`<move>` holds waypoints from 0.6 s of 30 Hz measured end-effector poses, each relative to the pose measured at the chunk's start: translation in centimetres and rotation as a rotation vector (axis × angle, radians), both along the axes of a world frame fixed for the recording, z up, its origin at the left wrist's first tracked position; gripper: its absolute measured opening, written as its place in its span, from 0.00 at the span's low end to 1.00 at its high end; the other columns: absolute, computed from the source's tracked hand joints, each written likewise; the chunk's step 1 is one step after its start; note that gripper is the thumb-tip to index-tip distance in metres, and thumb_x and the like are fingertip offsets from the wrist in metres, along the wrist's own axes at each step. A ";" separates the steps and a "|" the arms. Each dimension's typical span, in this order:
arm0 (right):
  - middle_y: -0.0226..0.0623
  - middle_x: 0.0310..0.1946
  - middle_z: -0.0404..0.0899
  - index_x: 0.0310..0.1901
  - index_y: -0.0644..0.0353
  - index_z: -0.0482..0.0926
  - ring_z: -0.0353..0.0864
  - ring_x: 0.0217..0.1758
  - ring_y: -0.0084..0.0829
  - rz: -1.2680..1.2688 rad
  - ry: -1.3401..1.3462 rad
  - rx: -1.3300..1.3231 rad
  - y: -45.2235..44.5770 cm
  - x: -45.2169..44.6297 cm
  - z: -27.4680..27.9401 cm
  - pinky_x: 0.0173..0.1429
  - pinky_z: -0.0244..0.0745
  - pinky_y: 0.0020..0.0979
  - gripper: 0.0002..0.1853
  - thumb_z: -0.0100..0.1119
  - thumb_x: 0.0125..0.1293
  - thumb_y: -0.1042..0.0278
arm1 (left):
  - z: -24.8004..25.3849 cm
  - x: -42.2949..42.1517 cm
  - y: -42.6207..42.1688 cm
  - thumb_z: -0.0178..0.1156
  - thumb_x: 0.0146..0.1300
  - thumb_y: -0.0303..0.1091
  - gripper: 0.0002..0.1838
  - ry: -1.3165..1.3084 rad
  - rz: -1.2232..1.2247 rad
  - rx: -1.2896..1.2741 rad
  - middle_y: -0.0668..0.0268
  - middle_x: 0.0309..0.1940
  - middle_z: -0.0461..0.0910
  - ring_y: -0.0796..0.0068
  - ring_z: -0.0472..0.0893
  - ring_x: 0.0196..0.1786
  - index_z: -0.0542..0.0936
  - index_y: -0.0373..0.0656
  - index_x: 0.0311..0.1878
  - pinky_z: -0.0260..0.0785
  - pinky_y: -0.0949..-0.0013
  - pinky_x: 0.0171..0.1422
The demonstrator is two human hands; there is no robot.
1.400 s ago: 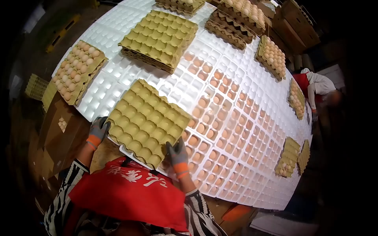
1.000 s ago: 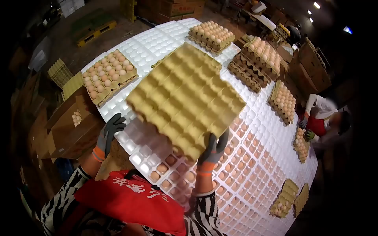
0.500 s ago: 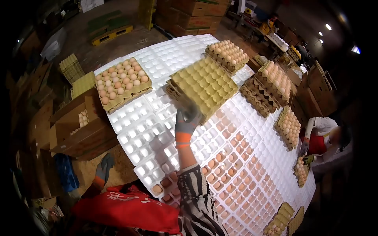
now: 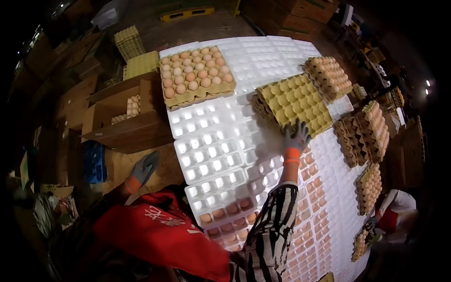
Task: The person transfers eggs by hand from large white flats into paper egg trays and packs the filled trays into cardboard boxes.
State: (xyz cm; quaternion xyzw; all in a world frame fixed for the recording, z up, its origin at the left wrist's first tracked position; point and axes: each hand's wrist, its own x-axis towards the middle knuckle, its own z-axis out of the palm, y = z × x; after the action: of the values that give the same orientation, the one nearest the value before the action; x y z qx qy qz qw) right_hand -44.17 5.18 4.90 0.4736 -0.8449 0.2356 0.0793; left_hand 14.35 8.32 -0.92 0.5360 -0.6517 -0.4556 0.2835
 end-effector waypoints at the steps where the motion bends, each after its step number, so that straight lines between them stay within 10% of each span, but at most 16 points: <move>1: 0.42 0.73 0.67 0.71 0.48 0.71 0.62 0.77 0.48 0.014 -0.053 -0.217 0.3 0.7 0.7 0.82 0.45 0.47 0.31 0.59 0.69 0.48 | 1.3 -0.2 -1.6 0.56 0.71 0.24 0.24 0.096 0.000 -0.030 0.57 0.62 0.78 0.69 0.78 0.63 0.70 0.33 0.69 0.68 0.69 0.67; 5: 0.46 0.64 0.77 0.67 0.63 0.74 0.74 0.68 0.41 0.166 -0.175 -0.458 2.3 10.8 3.4 0.73 0.67 0.37 0.23 0.59 0.70 0.77 | 1.7 0.8 -10.2 0.55 0.70 0.22 0.22 0.244 0.009 -0.151 0.56 0.61 0.78 0.69 0.78 0.61 0.71 0.33 0.67 0.70 0.70 0.65; 8: 0.41 0.62 0.79 0.66 0.67 0.74 0.78 0.63 0.29 0.246 -0.941 -0.306 2.2 19.0 3.3 0.67 0.71 0.30 0.21 0.57 0.73 0.76 | 5.6 -0.3 -17.4 0.54 0.69 0.21 0.22 0.377 -0.054 -0.159 0.57 0.61 0.77 0.67 0.79 0.60 0.73 0.36 0.66 0.70 0.70 0.64; 11: 0.36 0.50 0.85 0.63 0.60 0.79 0.84 0.44 0.23 0.305 -0.906 -0.235 -0.2 26.0 2.1 0.50 0.80 0.27 0.21 0.64 0.68 0.74 | 9.5 -1.4 -24.8 0.56 0.67 0.21 0.23 0.183 -0.210 -0.324 0.58 0.61 0.77 0.62 0.79 0.59 0.75 0.43 0.66 0.70 0.66 0.64; 15: 0.36 0.49 0.84 0.61 0.58 0.79 0.85 0.44 0.25 0.238 -0.922 -0.205 -6.8 32.9 2.9 0.49 0.80 0.27 0.20 0.65 0.68 0.73 | 10.5 -1.4 -34.1 0.59 0.64 0.22 0.25 -0.257 -0.350 -0.805 0.57 0.62 0.75 0.52 0.76 0.61 0.77 0.50 0.65 0.69 0.56 0.67; 18: 0.39 0.55 0.80 0.71 0.58 0.69 0.82 0.49 0.26 0.003 -1.459 -0.447 -11.8 35.5 0.1 0.49 0.81 0.30 0.28 0.63 0.71 0.68 | 8.9 -1.2 -41.4 0.64 0.66 0.31 0.27 -0.195 -0.393 -0.729 0.54 0.64 0.74 0.49 0.73 0.65 0.73 0.48 0.69 0.67 0.51 0.68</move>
State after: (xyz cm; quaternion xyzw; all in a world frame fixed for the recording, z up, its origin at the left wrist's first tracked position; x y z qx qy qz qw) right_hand -8.68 -6.57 5.04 0.1715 -0.6148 0.6544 -0.4055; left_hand 13.20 -33.12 7.98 0.3066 -0.8837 -0.1880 0.2994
